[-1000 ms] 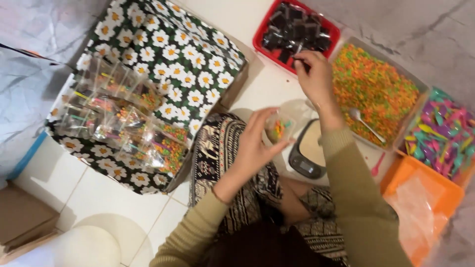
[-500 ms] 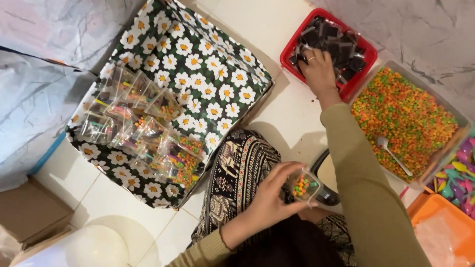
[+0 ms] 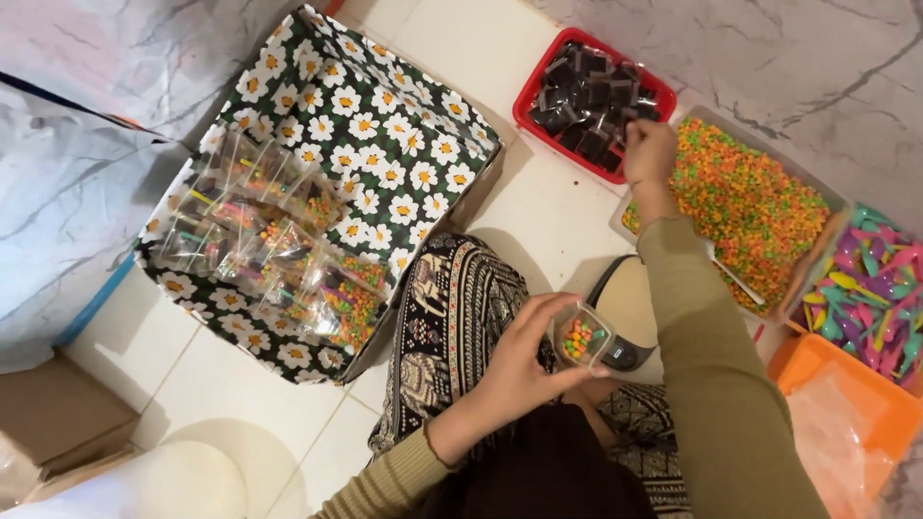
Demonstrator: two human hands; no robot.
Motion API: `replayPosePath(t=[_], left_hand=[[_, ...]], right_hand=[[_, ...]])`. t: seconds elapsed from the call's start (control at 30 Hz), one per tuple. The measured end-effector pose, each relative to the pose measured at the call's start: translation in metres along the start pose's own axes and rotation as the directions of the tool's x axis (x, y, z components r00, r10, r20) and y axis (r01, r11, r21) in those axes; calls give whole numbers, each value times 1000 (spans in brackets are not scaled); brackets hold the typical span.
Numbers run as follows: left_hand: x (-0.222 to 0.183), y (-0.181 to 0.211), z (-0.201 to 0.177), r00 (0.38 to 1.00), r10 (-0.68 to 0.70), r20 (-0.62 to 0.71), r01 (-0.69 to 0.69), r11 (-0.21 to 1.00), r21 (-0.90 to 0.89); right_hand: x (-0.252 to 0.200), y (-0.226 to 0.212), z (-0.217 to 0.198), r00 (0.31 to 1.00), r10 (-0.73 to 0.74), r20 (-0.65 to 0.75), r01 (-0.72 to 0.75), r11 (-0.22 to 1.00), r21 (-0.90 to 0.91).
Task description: Scooping small colorful candies into plastic bags, weighing them on a digital scale, and sealing the bags for distribution.
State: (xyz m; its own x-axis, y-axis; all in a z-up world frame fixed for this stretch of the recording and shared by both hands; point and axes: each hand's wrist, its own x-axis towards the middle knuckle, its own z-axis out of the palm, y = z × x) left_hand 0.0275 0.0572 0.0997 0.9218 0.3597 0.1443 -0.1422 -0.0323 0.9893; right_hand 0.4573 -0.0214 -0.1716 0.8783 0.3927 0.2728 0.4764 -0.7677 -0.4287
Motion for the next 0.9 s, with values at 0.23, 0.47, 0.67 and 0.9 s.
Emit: replayPosePath(t=[0.23,0.47,0.67,0.9], left_hand=[[-8,3,0,999,40,-19,-38,995,94],[-23,-6,19,990,136,-23,-125,953,277],[-53,8,31,967,247,67,-253,880,402],[-82,5,43,871,461,168,-475,709,521]], right_hand=[[-124,-157,-198,980,189,60,-168,626,761],[-267,-250,-327,982,143,-122,-35,776,630],[-322,-254,-352,979,-7,-203,80,932,354],[-354,-260,-394,999,-50,-1,49,975,218]])
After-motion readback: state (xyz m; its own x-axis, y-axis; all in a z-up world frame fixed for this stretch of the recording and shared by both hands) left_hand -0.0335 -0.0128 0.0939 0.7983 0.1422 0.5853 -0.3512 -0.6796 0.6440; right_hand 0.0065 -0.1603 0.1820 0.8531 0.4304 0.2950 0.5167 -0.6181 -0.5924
